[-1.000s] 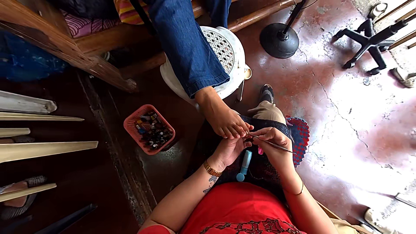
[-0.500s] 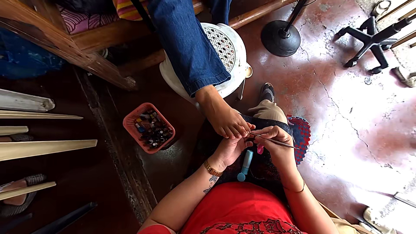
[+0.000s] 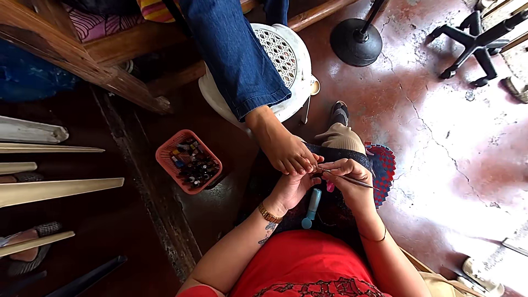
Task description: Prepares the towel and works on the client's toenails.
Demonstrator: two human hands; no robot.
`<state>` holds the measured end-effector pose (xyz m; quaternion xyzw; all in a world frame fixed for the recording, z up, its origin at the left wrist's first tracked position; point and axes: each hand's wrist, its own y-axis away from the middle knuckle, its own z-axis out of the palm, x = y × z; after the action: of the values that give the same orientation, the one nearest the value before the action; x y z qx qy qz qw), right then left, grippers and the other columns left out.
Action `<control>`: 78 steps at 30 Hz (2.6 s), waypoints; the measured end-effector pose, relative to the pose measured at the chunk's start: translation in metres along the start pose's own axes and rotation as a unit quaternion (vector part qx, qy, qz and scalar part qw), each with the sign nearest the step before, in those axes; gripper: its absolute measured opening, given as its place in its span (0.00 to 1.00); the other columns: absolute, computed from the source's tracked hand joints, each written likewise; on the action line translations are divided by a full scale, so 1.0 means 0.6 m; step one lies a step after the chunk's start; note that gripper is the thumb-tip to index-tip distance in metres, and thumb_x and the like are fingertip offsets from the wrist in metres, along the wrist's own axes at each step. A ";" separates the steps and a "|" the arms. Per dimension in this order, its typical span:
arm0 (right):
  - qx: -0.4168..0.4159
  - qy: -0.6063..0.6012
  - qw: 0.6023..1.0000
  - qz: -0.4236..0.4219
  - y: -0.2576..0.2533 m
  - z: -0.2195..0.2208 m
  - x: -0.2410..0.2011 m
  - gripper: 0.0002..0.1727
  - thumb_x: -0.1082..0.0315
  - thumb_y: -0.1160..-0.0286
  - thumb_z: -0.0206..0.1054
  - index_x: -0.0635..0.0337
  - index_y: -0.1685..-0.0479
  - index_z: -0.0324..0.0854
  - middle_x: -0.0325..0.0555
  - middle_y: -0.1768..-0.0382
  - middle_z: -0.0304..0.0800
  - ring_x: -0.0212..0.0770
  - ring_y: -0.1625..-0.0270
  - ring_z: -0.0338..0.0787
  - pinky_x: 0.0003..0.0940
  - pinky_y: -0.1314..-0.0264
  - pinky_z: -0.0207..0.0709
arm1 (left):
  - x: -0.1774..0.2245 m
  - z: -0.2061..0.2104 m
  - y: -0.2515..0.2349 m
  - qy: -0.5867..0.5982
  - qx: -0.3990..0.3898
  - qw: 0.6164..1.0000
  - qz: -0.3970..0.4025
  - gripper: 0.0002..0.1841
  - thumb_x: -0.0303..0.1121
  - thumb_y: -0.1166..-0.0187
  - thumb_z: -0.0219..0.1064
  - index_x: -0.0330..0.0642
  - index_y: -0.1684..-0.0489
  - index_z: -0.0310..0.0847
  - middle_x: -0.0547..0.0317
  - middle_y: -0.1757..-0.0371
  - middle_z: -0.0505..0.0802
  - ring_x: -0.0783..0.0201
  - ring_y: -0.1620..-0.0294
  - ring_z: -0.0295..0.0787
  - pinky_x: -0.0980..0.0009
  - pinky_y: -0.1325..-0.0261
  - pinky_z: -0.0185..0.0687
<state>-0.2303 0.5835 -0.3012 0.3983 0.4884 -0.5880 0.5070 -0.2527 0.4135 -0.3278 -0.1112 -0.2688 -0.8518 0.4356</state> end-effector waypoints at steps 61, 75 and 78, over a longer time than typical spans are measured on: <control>-0.020 0.065 0.997 -0.036 -0.001 -0.003 0.003 0.08 0.83 0.33 0.74 0.58 0.65 0.90 0.46 0.56 0.97 0.38 0.53 0.97 0.33 0.49 0.92 | 0.001 0.000 0.000 0.000 -0.013 1.000 0.004 0.11 0.32 0.15 0.61 0.42 0.44 0.85 0.50 0.43 0.92 0.59 0.45 0.90 0.63 0.42 0.87; 0.001 0.066 0.997 -0.049 0.002 0.001 0.011 0.08 0.83 0.34 0.74 0.59 0.67 0.89 0.47 0.57 0.97 0.40 0.52 0.97 0.34 0.49 0.93 | 0.000 0.001 0.000 -0.003 -0.009 1.000 0.008 0.11 0.32 0.16 0.62 0.41 0.44 0.86 0.51 0.44 0.92 0.58 0.44 0.90 0.62 0.40 0.86; 0.020 0.016 0.999 -0.026 0.002 0.004 0.015 0.09 0.82 0.34 0.76 0.57 0.66 0.90 0.46 0.57 0.97 0.40 0.54 0.97 0.35 0.51 0.93 | 0.001 0.000 0.000 0.002 -0.014 1.000 0.008 0.10 0.32 0.17 0.63 0.41 0.44 0.86 0.51 0.45 0.92 0.59 0.45 0.90 0.63 0.41 0.86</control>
<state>-0.2307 0.5790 -0.3094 0.4047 0.4949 -0.6044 0.4754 -0.2528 0.4134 -0.3275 -0.1173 -0.2553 -0.8522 0.4413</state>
